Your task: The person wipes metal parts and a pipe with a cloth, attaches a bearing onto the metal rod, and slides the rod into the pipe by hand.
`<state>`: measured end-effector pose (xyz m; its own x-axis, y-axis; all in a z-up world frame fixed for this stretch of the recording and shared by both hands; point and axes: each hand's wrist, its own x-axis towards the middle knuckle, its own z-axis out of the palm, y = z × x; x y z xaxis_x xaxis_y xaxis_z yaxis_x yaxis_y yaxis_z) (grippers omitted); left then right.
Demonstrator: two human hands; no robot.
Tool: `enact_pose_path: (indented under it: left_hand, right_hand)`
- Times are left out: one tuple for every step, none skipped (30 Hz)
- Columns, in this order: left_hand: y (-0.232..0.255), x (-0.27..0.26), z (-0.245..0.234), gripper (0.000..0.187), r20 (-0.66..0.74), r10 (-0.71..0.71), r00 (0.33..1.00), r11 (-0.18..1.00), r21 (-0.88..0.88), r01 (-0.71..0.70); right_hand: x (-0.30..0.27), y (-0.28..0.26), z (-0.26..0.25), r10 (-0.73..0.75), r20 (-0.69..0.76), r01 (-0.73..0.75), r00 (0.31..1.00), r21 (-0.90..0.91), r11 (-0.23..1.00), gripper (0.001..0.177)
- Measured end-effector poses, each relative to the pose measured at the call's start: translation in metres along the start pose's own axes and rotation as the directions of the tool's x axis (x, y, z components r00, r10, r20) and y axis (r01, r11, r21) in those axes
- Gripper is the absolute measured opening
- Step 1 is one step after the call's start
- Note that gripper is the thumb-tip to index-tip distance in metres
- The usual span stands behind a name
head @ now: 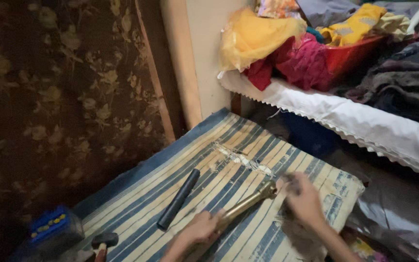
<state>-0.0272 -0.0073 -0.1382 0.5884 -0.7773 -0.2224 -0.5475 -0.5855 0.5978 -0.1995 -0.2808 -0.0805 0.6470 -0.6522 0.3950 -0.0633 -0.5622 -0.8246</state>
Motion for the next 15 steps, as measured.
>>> enact_pose_path:
  left_hand:
    - [0.008,0.0,-0.01,0.076,0.143,-0.256,0.956,0.945,-0.172,0.279]
    - [0.016,-0.002,-0.023,0.076,0.141,-0.253,0.957,0.947,-0.168,0.275]
    - [0.026,-0.007,-0.038,0.056,0.126,-0.159,0.979,0.976,-0.131,0.175]
    - [0.037,-0.012,-0.052,0.042,0.115,-0.063,0.991,0.993,-0.094,0.074]
    - [0.05,-0.018,-0.067,0.042,0.112,-0.06,0.992,0.993,-0.092,0.07]
    - [0.063,-0.021,-0.086,0.042,0.158,0.007,0.987,1.0,0.013,-0.009]
    - [0.077,-0.024,-0.105,0.042,0.21,0.067,0.975,0.989,0.115,-0.092]
    - [0.089,-0.028,-0.123,0.042,0.203,0.063,0.977,0.989,0.118,-0.089]
    - [0.102,-0.031,-0.142,0.037,0.197,0.032,0.98,0.986,0.154,-0.063]
    - [0.112,-0.035,-0.159,0.031,0.192,-0.002,0.981,0.981,0.189,-0.035]
    - [0.12,-0.04,-0.174,0.035,0.166,0.023,0.986,1.0,0.014,-0.025]
    - [0.128,-0.04,-0.189,0.038,0.131,0.053,0.99,0.987,-0.157,-0.032]
    - [0.134,-0.039,-0.202,0.038,0.125,0.059,0.99,0.988,-0.149,-0.04]
    - [0.133,-0.039,-0.21,0.043,-0.074,0.054,0.996,0.909,-0.41,-0.08]
    - [0.13,-0.036,-0.213,0.048,-0.261,-0.004,0.965,0.761,-0.627,-0.167]
  right_hand:
    - [-0.011,-0.023,0.007,0.016,0.123,-0.013,0.992,-0.026,1.0,0.055]
    - [-0.02,-0.045,0.016,0.041,0.243,-0.028,0.969,-0.056,0.998,0.07]
    - [-0.022,-0.064,0.024,-0.213,0.323,0.227,0.922,-0.006,0.974,0.074]
    - [-0.025,-0.078,0.03,-0.448,0.39,0.462,0.805,0.062,0.885,0.078]
    - [-0.028,-0.089,0.039,-0.45,0.387,0.465,0.805,0.062,0.883,0.078]
    - [-0.026,-0.098,0.05,-0.517,0.492,0.611,0.7,-0.039,0.79,0.076]
    - [-0.021,-0.104,0.057,-0.548,0.598,0.742,0.584,-0.12,0.66,0.074]
    - [-0.017,-0.107,0.063,-0.555,0.596,0.746,0.58,-0.115,0.656,0.074]
    - [-0.012,-0.11,0.069,-0.557,0.55,0.696,0.622,-0.064,0.715,0.059]
    - [-0.01,-0.113,0.074,-0.55,0.505,0.64,0.665,-0.006,0.768,0.044]
    - [-0.011,-0.117,0.079,-0.555,0.504,0.642,0.662,0.0,0.767,0.044]
    - [-0.009,-0.121,0.083,-0.572,0.451,0.606,0.685,0.082,0.791,0.043]
    - [-0.005,-0.126,0.088,-0.584,0.398,0.57,0.708,0.167,0.804,0.042]
    - [-0.002,-0.129,0.093,-0.589,0.396,0.575,0.704,0.169,0.801,0.042]
    - [0.0,-0.131,0.098,-0.487,0.404,0.421,0.775,0.245,0.873,0.034]
